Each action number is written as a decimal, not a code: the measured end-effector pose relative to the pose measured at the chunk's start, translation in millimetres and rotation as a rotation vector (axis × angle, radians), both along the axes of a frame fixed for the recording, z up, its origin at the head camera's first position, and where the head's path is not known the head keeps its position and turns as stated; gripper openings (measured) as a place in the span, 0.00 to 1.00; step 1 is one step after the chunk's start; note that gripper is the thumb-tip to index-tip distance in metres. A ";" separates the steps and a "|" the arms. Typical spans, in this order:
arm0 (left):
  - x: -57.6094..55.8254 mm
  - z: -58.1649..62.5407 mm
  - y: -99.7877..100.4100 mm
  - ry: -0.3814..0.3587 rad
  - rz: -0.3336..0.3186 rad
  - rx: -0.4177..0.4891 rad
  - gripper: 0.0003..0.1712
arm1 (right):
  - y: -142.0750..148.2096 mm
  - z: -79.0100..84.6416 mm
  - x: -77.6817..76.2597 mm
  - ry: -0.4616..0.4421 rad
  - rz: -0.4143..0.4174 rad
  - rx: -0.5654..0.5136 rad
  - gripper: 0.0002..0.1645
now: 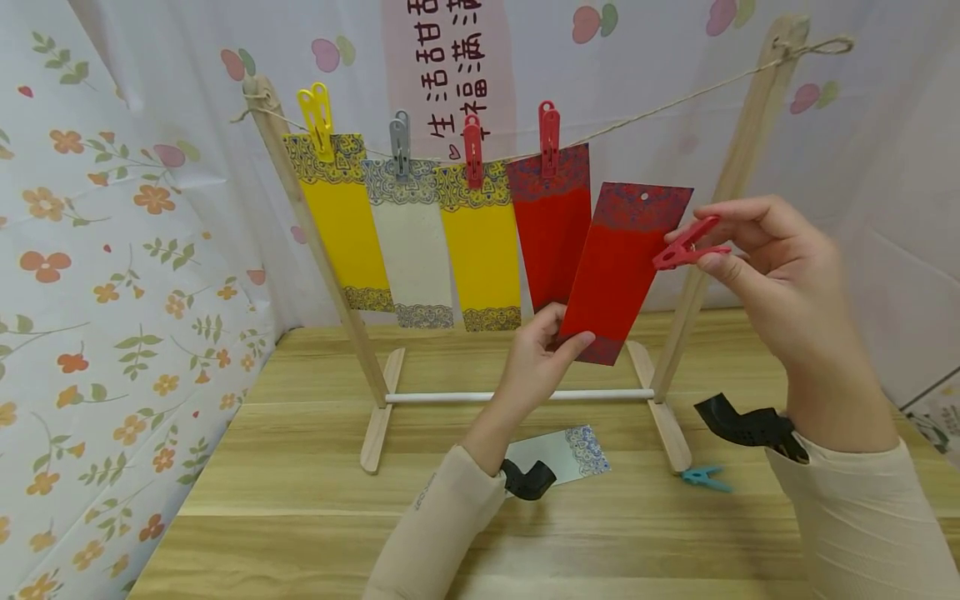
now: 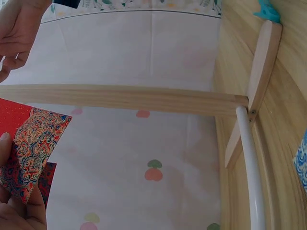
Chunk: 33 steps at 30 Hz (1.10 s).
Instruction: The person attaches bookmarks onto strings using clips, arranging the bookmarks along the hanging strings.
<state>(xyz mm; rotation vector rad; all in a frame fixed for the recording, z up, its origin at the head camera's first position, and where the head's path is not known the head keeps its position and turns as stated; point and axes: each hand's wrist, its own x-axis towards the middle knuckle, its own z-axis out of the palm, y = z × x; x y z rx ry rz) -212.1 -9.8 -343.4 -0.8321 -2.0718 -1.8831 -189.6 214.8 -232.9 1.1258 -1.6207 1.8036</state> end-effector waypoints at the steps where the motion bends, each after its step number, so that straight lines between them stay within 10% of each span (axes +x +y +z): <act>1: -0.5 1.2 0.9 0.002 -0.001 0.009 0.13 | -2.1 3.2 -1.3 0.009 0.006 0.003 0.21; 33: -12.5 20.1 22.6 0.068 0.008 0.222 0.09 | -39.0 66.7 -32.4 0.085 -0.110 -0.125 0.23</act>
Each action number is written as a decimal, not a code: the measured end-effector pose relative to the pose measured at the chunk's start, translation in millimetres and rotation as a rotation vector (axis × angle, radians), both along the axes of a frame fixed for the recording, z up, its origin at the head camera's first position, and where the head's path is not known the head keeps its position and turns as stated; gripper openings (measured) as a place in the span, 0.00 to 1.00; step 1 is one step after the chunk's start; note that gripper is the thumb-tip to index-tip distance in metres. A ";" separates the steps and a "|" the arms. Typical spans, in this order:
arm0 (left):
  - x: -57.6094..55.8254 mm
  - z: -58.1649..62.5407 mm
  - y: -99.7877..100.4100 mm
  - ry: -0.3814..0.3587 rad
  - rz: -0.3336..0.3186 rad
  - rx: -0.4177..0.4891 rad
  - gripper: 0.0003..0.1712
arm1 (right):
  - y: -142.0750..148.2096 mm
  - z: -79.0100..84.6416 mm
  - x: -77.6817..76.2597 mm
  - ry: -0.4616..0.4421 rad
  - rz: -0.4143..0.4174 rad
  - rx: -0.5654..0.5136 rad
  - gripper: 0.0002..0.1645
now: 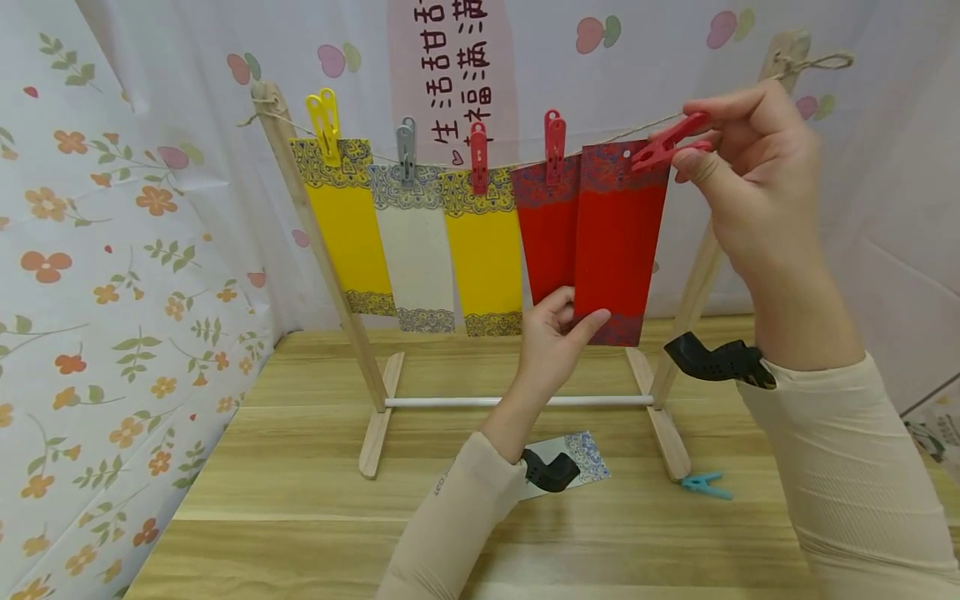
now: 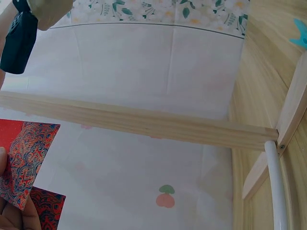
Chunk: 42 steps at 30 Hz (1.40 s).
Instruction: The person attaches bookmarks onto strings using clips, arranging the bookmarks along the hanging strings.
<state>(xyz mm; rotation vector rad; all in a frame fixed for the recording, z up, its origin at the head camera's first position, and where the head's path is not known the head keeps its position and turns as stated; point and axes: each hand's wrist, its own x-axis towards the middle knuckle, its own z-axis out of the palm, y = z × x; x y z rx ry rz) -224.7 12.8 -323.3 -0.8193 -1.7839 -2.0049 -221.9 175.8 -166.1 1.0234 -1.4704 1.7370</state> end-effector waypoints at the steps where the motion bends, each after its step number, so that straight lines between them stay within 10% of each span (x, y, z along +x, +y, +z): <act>1: -0.3 0.1 0.7 0.004 -0.004 0.000 0.09 | -0.6 1.8 -0.6 0.015 -0.029 0.014 0.22; 7: -2.3 -1.7 3.8 0.002 0.002 -0.024 0.10 | -3.2 12.8 -3.5 0.078 -0.176 0.098 0.11; 17: -1.5 -3.0 12.6 -0.025 -0.005 0.002 0.10 | -5.7 24.3 -8.9 0.063 -0.169 0.027 0.11; 28: 0.8 -2.4 22.1 -0.078 -0.029 0.013 0.14 | -9.1 37.0 -4.1 0.108 -0.557 0.250 0.12; 42: 0.6 -4.2 26.5 -0.103 -0.035 0.038 0.14 | -12.7 47.4 -1.8 -0.091 -0.619 0.392 0.15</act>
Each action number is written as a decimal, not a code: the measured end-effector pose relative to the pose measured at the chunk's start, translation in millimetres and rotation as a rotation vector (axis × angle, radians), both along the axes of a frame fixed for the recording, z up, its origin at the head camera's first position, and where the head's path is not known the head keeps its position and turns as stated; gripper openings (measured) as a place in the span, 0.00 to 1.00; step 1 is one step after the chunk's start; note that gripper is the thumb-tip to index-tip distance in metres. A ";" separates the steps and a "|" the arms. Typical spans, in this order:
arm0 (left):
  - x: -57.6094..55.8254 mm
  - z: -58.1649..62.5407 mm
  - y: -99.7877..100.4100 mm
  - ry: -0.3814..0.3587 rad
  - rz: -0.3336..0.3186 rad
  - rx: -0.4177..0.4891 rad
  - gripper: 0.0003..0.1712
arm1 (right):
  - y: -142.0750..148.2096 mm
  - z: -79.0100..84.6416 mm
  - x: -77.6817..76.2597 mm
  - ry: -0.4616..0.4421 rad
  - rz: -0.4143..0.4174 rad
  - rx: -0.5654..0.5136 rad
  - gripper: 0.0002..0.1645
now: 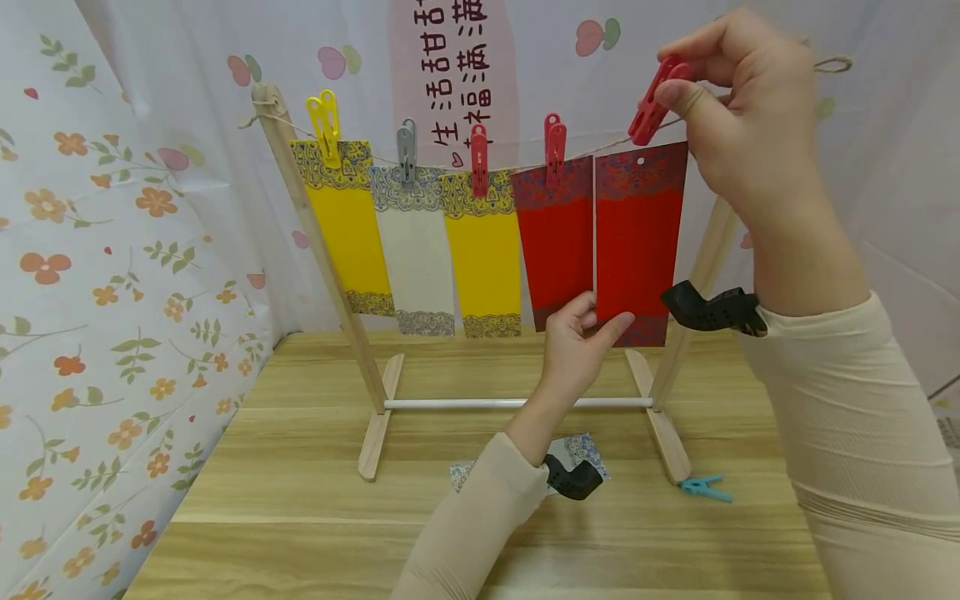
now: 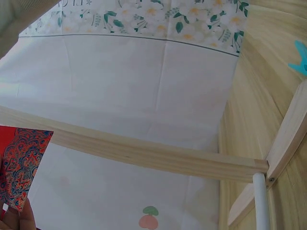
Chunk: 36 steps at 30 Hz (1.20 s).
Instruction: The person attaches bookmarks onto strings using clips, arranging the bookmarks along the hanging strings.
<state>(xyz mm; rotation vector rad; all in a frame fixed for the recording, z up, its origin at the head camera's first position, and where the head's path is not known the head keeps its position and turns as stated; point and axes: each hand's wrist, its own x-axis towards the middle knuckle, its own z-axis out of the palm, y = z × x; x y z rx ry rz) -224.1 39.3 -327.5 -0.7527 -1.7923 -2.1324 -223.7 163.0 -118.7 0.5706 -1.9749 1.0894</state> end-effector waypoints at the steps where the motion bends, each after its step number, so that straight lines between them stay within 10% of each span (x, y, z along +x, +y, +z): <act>1: 0.0 -0.1 0.1 0.000 0.004 0.001 0.14 | 0.0 -0.4 0.9 -0.006 -0.005 0.006 0.15; 36: -4.7 -6.7 -6.3 0.042 0.060 -0.020 0.11 | -0.5 -7.0 8.6 -0.064 -0.041 0.129 0.16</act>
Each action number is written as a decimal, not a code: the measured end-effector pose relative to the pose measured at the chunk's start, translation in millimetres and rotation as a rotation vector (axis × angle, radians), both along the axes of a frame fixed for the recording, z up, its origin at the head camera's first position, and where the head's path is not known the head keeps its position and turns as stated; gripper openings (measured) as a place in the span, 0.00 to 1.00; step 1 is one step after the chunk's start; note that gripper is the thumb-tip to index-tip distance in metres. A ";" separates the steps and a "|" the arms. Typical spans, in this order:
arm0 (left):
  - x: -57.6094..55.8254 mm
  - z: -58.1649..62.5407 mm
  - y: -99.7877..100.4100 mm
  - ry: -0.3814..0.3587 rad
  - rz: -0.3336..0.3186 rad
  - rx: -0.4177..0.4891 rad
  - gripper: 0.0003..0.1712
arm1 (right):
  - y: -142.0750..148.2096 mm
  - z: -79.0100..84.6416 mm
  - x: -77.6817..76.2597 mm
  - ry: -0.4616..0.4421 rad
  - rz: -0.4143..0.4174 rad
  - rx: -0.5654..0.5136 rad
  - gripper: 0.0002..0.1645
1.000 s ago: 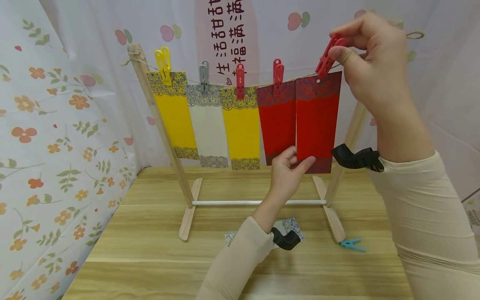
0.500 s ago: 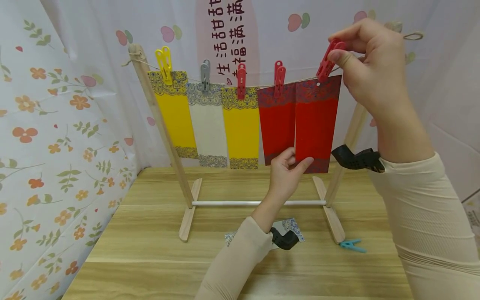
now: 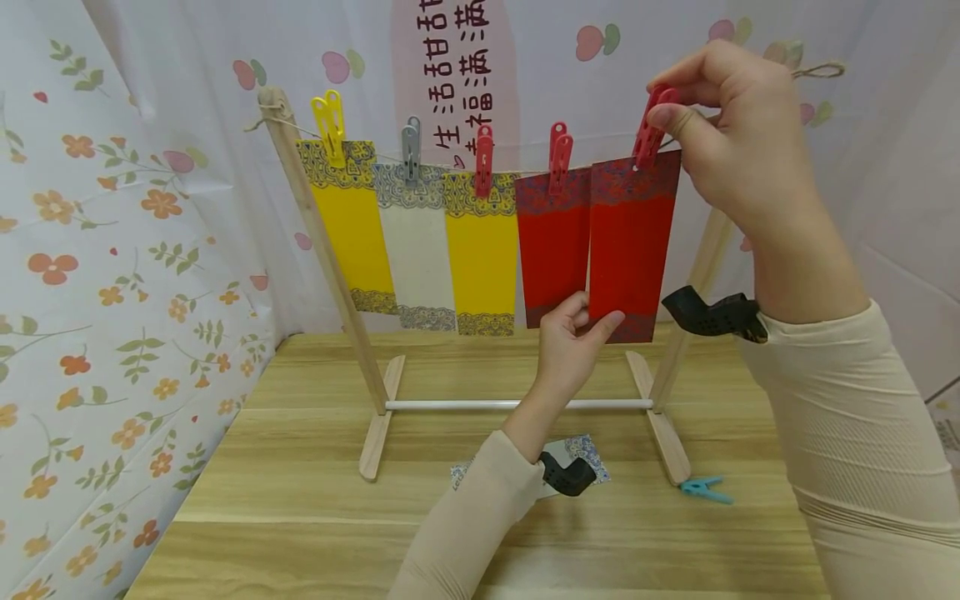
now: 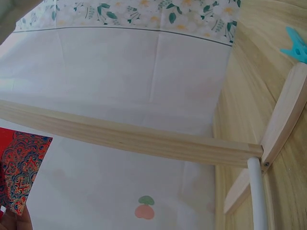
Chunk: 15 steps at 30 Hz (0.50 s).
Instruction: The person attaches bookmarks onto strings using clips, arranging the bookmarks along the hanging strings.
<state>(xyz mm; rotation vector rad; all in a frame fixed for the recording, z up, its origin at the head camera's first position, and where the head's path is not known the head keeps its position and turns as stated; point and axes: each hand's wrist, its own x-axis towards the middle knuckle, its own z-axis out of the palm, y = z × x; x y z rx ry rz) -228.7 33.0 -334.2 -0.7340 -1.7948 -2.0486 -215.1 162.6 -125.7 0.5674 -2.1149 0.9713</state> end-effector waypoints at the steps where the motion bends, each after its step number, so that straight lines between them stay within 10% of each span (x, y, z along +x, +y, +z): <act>1: 0.2 0.1 -0.2 0.000 0.001 -0.003 0.11 | -0.3 0.3 0.4 -0.008 -0.007 0.013 0.16; 15: -0.9 -1.7 0.3 -0.017 0.003 -0.013 0.11 | -3.4 -3.5 1.0 -0.036 -0.021 0.101 0.14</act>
